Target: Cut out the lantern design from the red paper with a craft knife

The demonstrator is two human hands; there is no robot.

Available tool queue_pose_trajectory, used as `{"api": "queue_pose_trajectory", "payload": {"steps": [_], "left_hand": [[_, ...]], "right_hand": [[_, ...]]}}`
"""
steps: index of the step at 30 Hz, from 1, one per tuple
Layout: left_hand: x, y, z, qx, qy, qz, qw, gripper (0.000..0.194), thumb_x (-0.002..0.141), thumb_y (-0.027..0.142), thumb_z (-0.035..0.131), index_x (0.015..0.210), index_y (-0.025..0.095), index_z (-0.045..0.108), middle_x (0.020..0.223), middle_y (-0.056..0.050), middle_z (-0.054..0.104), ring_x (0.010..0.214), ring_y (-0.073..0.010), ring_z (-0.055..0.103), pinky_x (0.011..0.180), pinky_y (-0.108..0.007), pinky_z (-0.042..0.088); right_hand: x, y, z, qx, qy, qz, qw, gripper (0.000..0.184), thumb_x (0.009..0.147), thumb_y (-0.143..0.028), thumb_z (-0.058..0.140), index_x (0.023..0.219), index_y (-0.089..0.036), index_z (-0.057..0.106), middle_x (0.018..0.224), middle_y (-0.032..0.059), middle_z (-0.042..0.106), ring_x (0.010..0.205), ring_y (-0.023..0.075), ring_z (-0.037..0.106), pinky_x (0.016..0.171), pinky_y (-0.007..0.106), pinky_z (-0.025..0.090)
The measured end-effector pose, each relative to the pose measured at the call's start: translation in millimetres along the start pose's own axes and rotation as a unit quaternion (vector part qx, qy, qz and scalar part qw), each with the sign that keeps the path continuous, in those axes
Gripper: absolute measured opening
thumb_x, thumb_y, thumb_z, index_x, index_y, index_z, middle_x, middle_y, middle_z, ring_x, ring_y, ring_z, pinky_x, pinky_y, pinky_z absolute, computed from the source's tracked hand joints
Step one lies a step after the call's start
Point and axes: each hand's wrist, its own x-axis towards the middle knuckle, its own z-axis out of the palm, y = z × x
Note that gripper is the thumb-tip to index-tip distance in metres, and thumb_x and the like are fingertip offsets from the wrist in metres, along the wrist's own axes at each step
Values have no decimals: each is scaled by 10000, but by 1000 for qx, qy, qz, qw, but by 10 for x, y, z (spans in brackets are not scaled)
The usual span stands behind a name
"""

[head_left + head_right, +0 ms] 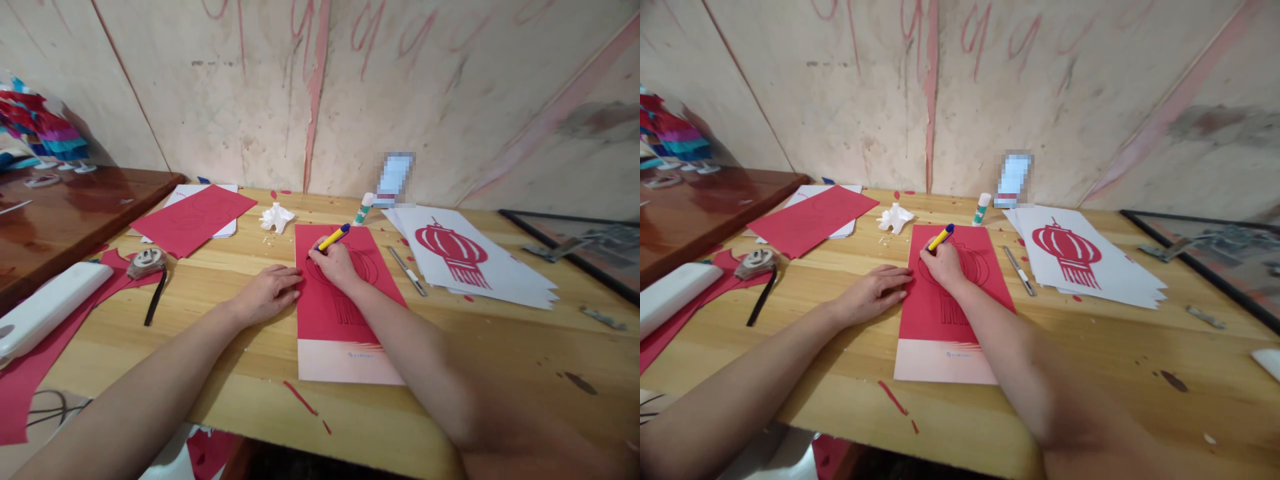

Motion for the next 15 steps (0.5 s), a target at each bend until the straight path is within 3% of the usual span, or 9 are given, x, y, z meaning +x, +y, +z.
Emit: {"api": "queue_pose_trajectory", "payload": {"steps": [15], "left_hand": [[8, 14, -15, -9, -7, -4, 1000, 280, 964, 258, 527, 1178, 182, 691, 1257, -118, 693, 1114, -231, 645, 1019, -430, 499]], "right_hand": [[-22, -69, -24, 12, -13, -2, 1000, 67, 700, -231, 582, 648, -221, 541, 627, -21, 593, 648, 167, 586, 696, 291, 452]]}}
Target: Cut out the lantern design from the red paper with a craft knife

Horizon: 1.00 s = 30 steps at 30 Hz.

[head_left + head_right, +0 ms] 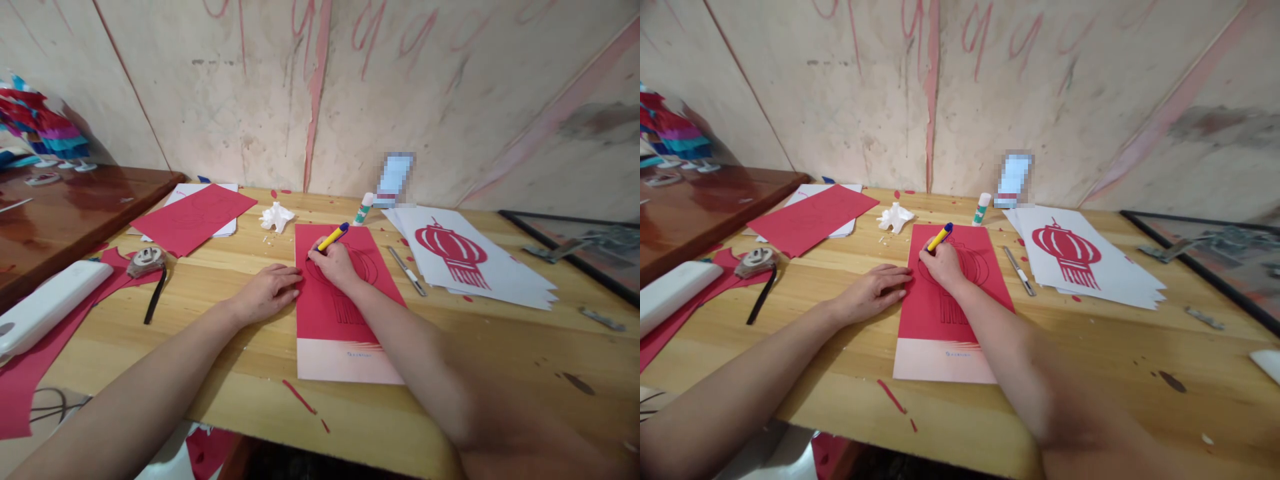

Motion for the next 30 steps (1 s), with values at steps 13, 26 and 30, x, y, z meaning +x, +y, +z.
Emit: {"api": "queue_pose_trajectory", "payload": {"steps": [13, 26, 30], "left_hand": [[2, -13, 6, -7, -3, -7, 1000, 293, 964, 263, 535, 1192, 159, 687, 1273, -141, 682, 1141, -245, 639, 1026, -438, 496], [-2, -6, -2, -11, -4, -6, 1000, 289, 969, 257, 521, 1199, 192, 683, 1264, -118, 686, 1143, -231, 638, 1023, -427, 494], [-1, 4, -12, -11, -5, -5, 1000, 298, 975, 263, 510, 1197, 162, 681, 1261, -135, 685, 1143, -243, 635, 1017, -432, 498]], "right_hand": [[-13, -4, 0, -1, -4, 1, 1000, 87, 700, -254, 573, 636, -225, 520, 628, -22, 567, 647, 168, 568, 704, 297, 452], [-23, -28, -1, 5, 0, -5, 1000, 88, 684, -257, 572, 627, -225, 514, 619, -25, 565, 641, 162, 555, 691, 287, 450], [-23, -21, -1, 7, -4, -6, 1000, 86, 682, -265, 574, 631, -226, 518, 625, -25, 565, 639, 160, 553, 694, 289, 447]]}}
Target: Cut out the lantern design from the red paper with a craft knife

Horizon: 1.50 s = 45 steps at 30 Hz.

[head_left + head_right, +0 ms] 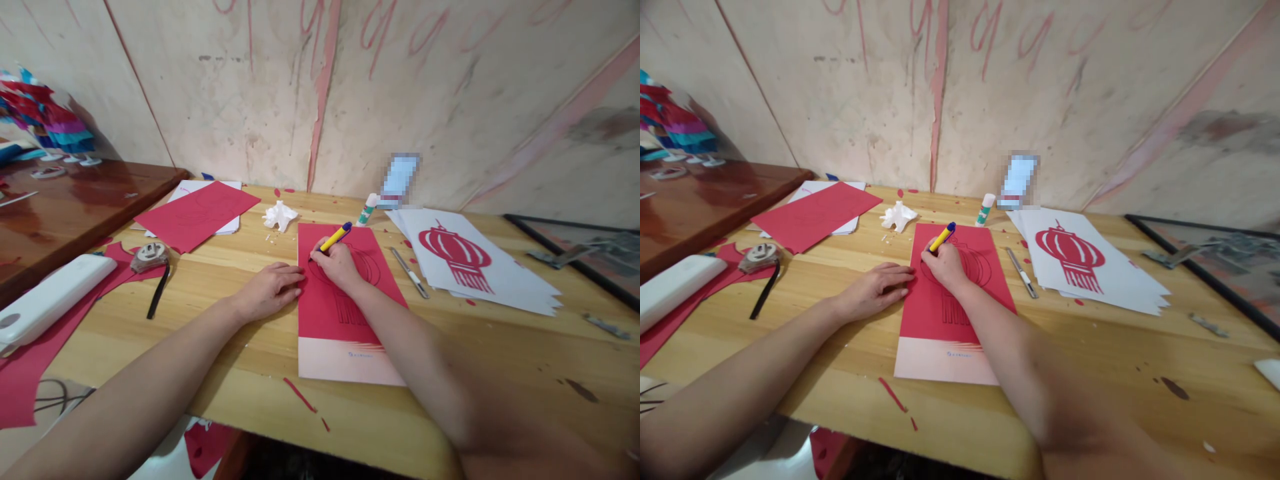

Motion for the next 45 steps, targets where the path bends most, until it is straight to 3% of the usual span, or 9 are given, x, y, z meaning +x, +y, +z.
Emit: {"api": "queue_pose_trajectory", "payload": {"steps": [45], "left_hand": [[7, 23, -19, 11, -4, -2, 1000, 284, 971, 255, 511, 1181, 168, 681, 1234, -121, 692, 1113, -226, 646, 1004, -400, 501]], "right_hand": [[-11, -5, 3, 40, -25, 5, 999, 87, 647, -260, 578, 603, -227, 511, 576, -27, 518, 583, 156, 490, 625, 301, 413]]}}
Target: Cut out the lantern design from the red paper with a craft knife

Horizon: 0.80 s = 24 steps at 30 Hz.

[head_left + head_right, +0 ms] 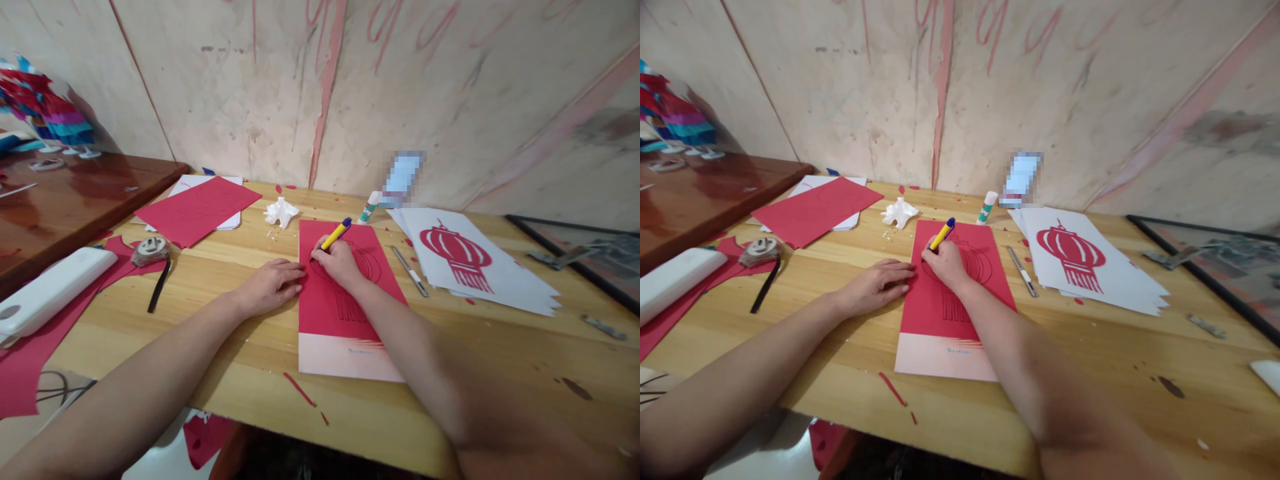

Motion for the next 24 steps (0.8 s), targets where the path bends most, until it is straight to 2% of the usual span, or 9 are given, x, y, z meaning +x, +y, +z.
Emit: {"api": "queue_pose_trajectory", "payload": {"steps": [24], "left_hand": [[6, 13, -12, 8, 3, 3, 1000, 282, 970, 251, 514, 1173, 153, 683, 1224, -127, 698, 1096, -228, 655, 993, -395, 512]], "right_hand": [[-5, 19, -8, -11, -15, 1, 1000, 78, 639, -246, 558, 583, -219, 513, 595, -18, 556, 615, 160, 526, 654, 299, 422]]}}
